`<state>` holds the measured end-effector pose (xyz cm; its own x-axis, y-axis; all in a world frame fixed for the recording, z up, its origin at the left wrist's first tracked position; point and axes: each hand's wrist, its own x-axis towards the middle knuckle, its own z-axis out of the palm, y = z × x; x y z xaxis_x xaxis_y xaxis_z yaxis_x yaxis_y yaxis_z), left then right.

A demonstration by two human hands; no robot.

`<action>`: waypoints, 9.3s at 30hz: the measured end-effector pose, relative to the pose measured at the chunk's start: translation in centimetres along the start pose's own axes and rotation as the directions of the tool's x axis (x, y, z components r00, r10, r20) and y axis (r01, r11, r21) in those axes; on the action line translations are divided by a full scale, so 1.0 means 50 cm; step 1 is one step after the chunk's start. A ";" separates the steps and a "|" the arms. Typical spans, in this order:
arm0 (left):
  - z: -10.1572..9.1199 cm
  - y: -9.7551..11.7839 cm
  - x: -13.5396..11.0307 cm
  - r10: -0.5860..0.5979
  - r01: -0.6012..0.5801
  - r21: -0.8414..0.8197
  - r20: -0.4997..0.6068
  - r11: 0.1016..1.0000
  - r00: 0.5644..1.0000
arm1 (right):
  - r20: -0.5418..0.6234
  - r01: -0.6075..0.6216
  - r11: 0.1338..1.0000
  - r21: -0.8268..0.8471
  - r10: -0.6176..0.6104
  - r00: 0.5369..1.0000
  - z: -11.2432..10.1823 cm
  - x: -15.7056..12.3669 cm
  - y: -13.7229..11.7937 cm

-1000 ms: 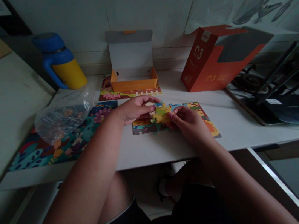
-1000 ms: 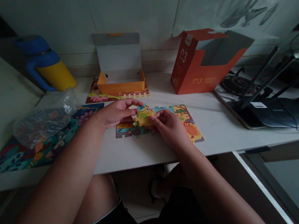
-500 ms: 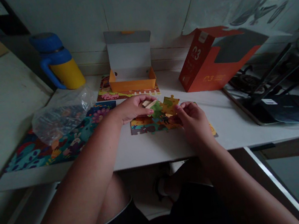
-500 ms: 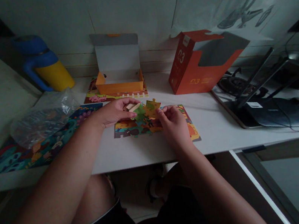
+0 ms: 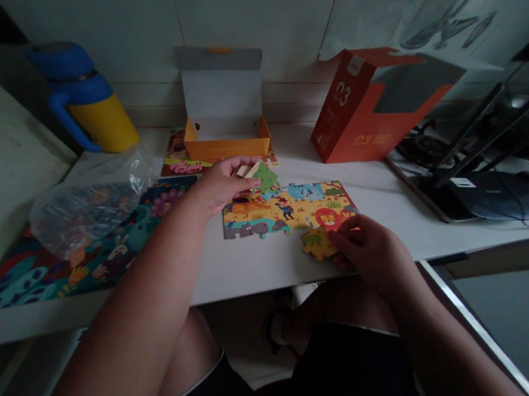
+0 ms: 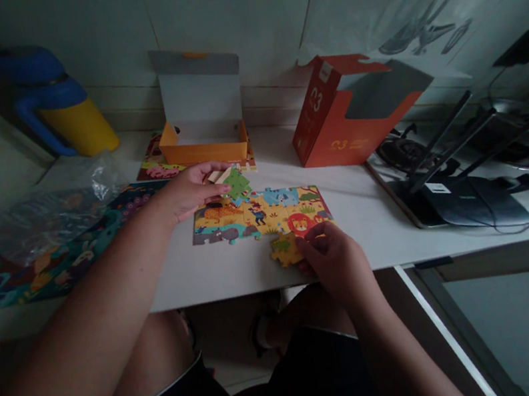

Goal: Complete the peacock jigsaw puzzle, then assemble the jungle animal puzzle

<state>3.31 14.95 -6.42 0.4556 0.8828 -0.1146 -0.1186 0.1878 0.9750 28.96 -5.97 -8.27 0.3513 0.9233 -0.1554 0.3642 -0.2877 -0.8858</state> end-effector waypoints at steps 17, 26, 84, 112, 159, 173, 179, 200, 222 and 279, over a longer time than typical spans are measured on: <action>-0.003 -0.002 0.003 -0.003 0.003 0.021 0.001 1.000 1.000 | -0.122 0.149 0.792 -0.592 -0.271 0.955 0.012 0.000 -0.035; -0.006 -0.005 0.003 0.013 -0.013 0.003 0.007 1.000 1.000 | -0.114 0.278 0.688 -0.670 -0.466 0.878 0.002 -0.008 -0.025; -0.009 -0.015 0.012 0.012 -0.012 0.035 0.003 0.999 1.000 | 0.346 0.764 0.407 -0.501 -0.715 0.608 -0.091 -0.011 0.029; -0.008 -0.016 0.004 0.096 -0.105 0.054 0.151 0.993 0.984 | 0.199 0.688 0.568 -0.452 -0.688 0.698 0.009 0.029 -0.074; -0.033 -0.002 0.019 0.109 -0.115 -0.030 -0.165 0.993 0.980 | -0.046 0.409 0.827 -0.387 -0.460 0.887 -0.089 0.354 -0.013; -0.047 -0.016 0.025 0.112 -0.112 0.012 -0.139 0.994 0.984 | 0.026 0.475 0.648 -0.595 -0.575 0.818 -0.072 0.372 0.010; -0.045 -0.015 0.024 0.105 -0.107 -0.008 -0.129 0.994 0.986 | 0.026 0.460 0.637 -0.618 -0.569 0.822 -0.069 0.377 0.014; -0.011 0.001 0.007 0.119 -0.119 0.000 -0.049 0.993 0.992 | 0.122 0.672 0.542 -0.504 -0.726 0.677 -0.011 0.306 -0.092; -0.034 -0.023 0.044 0.238 -0.247 -0.006 -0.252 0.969 0.938 | 0.132 0.441 0.858 0.263 -0.485 0.864 0.090 0.356 -0.102; -0.037 -0.017 0.028 0.198 -0.203 0.008 -0.258 0.979 0.946 | 0.082 0.443 0.894 0.074 -0.448 0.890 0.064 0.364 -0.103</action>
<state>2.43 16.80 -7.74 0.1797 0.9831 0.0358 -0.2018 0.0012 0.9794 30.69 13.12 -7.94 0.0791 0.9717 0.2225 0.4175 0.1704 -0.8926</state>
